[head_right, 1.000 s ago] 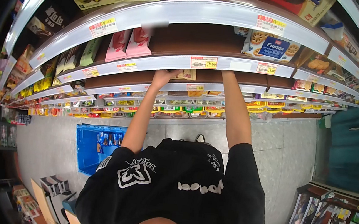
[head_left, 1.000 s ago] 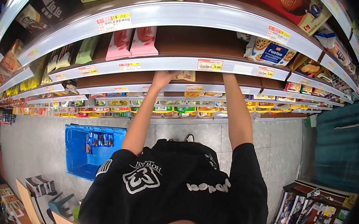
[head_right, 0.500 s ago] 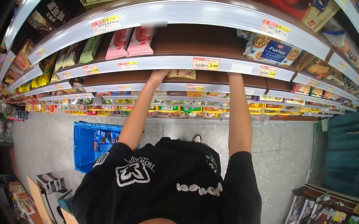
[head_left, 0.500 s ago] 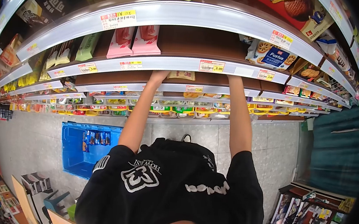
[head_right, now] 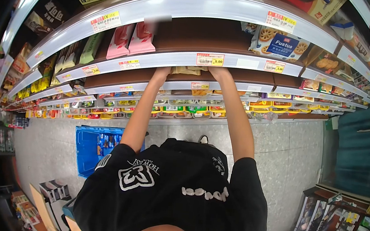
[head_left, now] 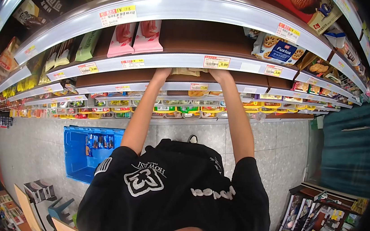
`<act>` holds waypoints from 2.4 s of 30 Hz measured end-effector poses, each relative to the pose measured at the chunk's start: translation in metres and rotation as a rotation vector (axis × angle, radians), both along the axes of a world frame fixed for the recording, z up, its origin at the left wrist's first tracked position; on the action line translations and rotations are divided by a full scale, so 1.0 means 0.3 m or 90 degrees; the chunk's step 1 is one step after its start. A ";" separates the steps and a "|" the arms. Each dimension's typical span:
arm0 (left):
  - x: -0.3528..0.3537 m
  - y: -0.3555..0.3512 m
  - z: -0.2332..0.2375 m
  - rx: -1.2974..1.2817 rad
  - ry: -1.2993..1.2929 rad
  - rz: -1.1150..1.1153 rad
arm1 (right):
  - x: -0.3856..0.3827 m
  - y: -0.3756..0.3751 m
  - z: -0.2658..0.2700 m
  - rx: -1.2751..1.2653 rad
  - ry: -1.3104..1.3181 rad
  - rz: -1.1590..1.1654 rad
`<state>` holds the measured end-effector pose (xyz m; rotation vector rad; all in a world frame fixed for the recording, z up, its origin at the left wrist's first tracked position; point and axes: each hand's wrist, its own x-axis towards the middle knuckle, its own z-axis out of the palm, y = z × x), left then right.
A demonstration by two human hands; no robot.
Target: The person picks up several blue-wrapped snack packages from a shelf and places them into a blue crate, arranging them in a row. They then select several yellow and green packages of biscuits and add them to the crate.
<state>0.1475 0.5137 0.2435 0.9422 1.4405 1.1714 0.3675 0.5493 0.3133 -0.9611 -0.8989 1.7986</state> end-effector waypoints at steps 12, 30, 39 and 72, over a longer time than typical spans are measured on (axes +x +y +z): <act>0.041 -0.079 0.133 0.056 0.062 -0.025 | -0.061 -0.013 -0.088 0.198 -0.387 0.058; 0.070 -0.181 0.334 0.007 0.042 -0.118 | -0.095 -0.198 0.018 0.190 -0.251 -0.055; 0.078 -0.578 0.135 0.159 -0.150 -0.131 | -0.143 -0.677 -0.020 0.100 -0.169 -0.015; 0.026 -1.946 0.068 0.030 -0.186 -0.035 | -0.161 -1.872 -0.220 0.044 -0.125 0.078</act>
